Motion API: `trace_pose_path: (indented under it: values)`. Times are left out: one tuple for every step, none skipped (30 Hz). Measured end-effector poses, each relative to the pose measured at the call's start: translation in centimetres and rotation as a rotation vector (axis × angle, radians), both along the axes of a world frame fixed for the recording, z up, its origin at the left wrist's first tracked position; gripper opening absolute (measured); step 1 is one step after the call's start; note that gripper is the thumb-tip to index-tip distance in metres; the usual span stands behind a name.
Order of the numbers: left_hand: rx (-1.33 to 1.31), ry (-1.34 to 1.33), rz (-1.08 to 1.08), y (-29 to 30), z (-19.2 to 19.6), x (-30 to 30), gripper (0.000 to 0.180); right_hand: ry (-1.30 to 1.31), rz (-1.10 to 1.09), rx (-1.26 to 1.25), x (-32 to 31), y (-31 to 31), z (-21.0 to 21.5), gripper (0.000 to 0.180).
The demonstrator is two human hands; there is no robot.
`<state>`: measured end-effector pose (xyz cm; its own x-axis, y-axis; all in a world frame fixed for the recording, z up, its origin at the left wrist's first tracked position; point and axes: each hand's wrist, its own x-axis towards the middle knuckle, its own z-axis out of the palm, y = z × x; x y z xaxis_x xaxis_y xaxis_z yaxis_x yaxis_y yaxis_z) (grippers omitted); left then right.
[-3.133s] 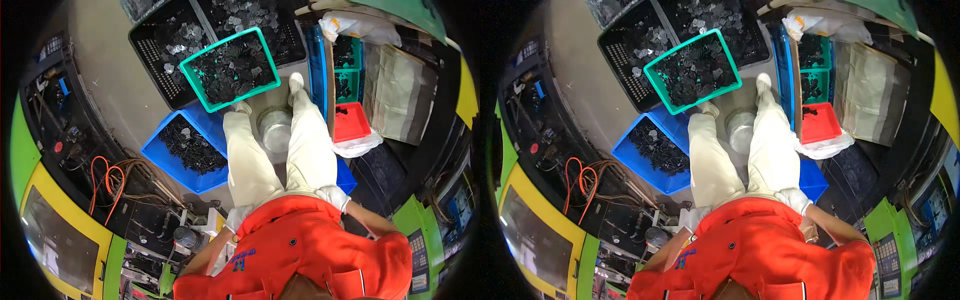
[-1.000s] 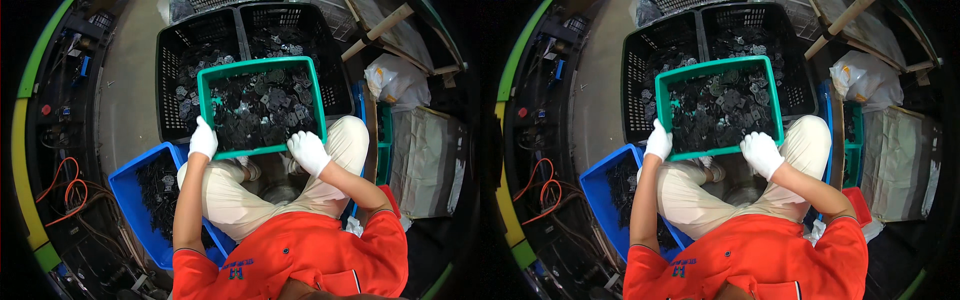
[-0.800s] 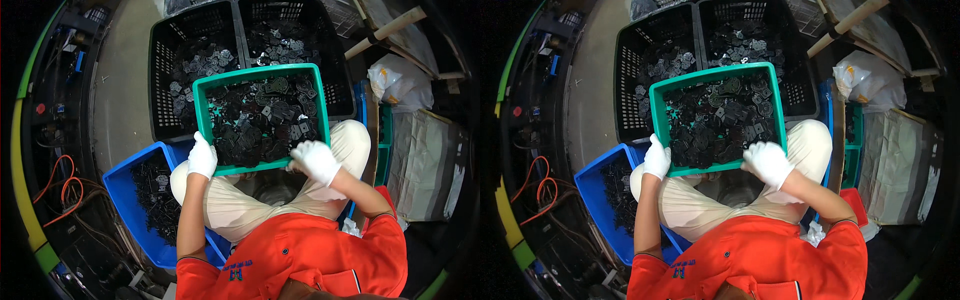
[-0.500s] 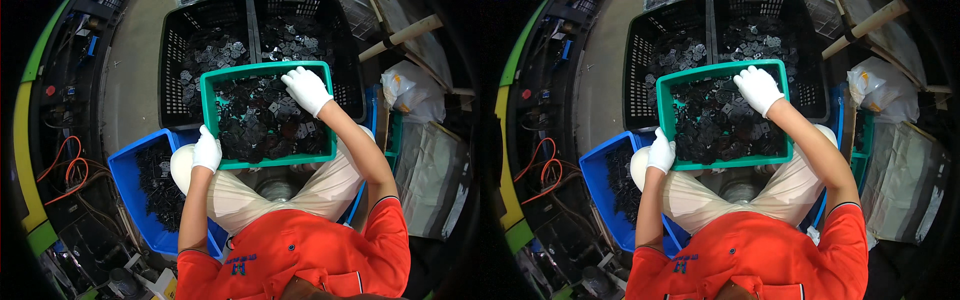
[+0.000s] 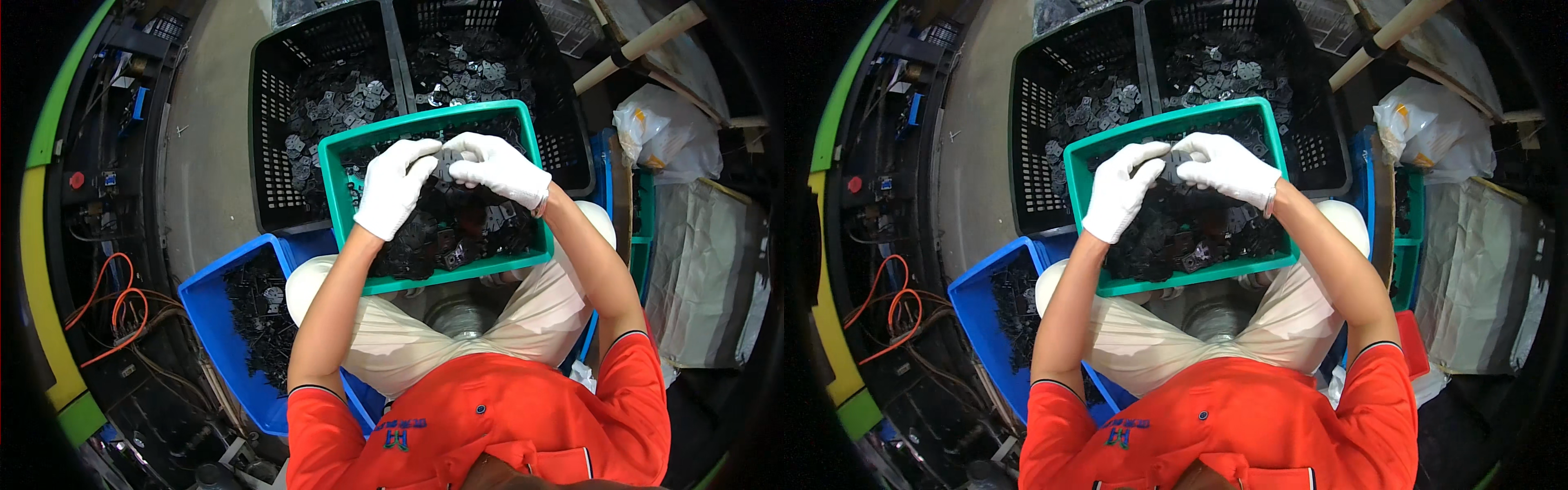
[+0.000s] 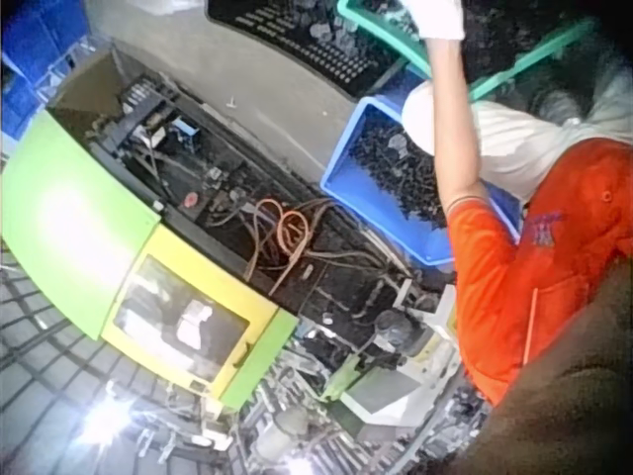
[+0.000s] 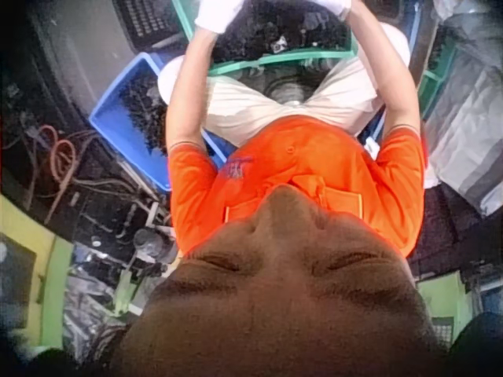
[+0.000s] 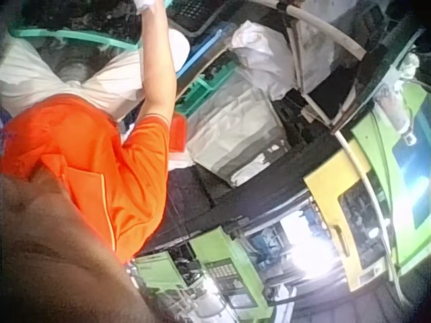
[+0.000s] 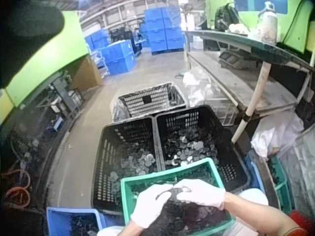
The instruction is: Sorting and inspecting small black plastic components in a green tray within a manufacturing environment.
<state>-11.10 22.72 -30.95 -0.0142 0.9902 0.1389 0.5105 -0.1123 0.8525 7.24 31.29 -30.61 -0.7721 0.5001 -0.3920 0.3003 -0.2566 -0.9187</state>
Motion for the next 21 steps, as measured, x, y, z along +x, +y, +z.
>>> trace_pose_path:
  values:
    - [-0.197,-0.248,0.064,0.0,0.3,0.5,0.038,0.029,-0.072,-0.007,0.0,-0.1,-0.2,0.028]
    - [-0.396,-0.495,0.130,-0.1,0.4,0.7,0.036,0.059,-0.144,-0.013,0.0,-0.2,-0.4,0.029]
    - [-0.398,-0.491,0.126,-0.4,0.0,0.7,0.036,0.062,-0.150,-0.014,0.0,-0.1,-0.5,0.029]
    - [-0.400,-0.640,0.134,-0.7,-0.7,0.5,0.035,0.082,-0.167,-0.046,0.0,0.0,-0.6,0.030]
    - [-0.402,-0.789,0.144,-1.0,-1.1,0.4,0.034,0.103,-0.183,-0.077,0.0,0.1,-0.7,0.031]
    - [-0.399,-0.839,0.135,-1.0,-1.0,0.5,0.035,0.144,-0.211,-0.151,-0.1,0.0,-0.7,0.031]
    - [-0.400,-0.839,0.133,-1.0,-1.0,0.6,0.035,0.144,-0.213,-0.152,-0.2,-0.1,-0.9,0.031]
    - [-0.385,-0.888,0.166,-1.0,-1.1,0.7,0.036,0.189,-0.221,-0.165,-0.4,-0.3,-1.3,0.031]
    - [-0.369,-0.940,0.198,-1.0,-1.1,0.9,0.036,0.232,-0.229,-0.177,-0.4,-0.4,-1.4,0.031]
    - [-0.368,-0.942,0.195,-0.9,-1.2,1.2,0.036,0.226,-0.206,-0.141,-0.3,-0.5,-1.4,0.031]
    - [-0.333,-0.935,0.222,-0.9,-1.4,1.5,0.035,0.241,-0.203,-0.143,-0.4,-0.7,-1.7,0.029]
    - [-0.298,-0.925,0.255,-1.0,-1.5,1.6,0.034,0.200,-0.167,-0.123,-0.6,-0.8,-1.6,0.028]
    - [-0.296,-0.925,0.257,-1.1,-1.6,1.6,0.034,0.158,-0.131,-0.102,-0.9,-1.0,-1.3,0.027]
    - [-0.291,-0.916,0.281,-1.3,-1.6,1.6,0.032,0.179,-0.220,-0.081,-1.4,-1.7,-1.0,0.023]
    - [-0.289,-0.910,0.299,-1.3,-1.6,1.7,0.030,0.176,-0.222,-0.078,-1.4,-1.6,-1.1,0.023]
    - [-0.287,-0.913,0.296,-1.2,-1.4,1.8,0.030,0.119,-0.228,0.017,-1.4,-1.5,-1.4,0.021]
    - [-0.311,-0.889,0.293,-1.1,-1.0,1.9,0.029,0.061,-0.234,0.113,-1.3,-1.4,-1.6,0.020]
    - [-0.332,-0.865,0.292,-1.0,-0.8,2.0,0.028,0.059,-0.234,0.118,-1.3,-1.3,-1.9,0.020]
    - [-0.329,-0.868,0.289,-0.9,-0.8,2.0,0.028,0.081,-0.249,0.085,-1.3,-1.2,-2.2,0.020]
    - [-0.337,-0.872,0.292,-0.9,-0.8,1.9,0.027,0.104,-0.263,0.052,-1.2,-1.1,-2.2,0.020]
    - [-0.345,-0.874,0.298,-0.9,-0.8,1.8,0.026,0.104,-0.260,0.055,-1.4,-1.0,-1.8,0.020]
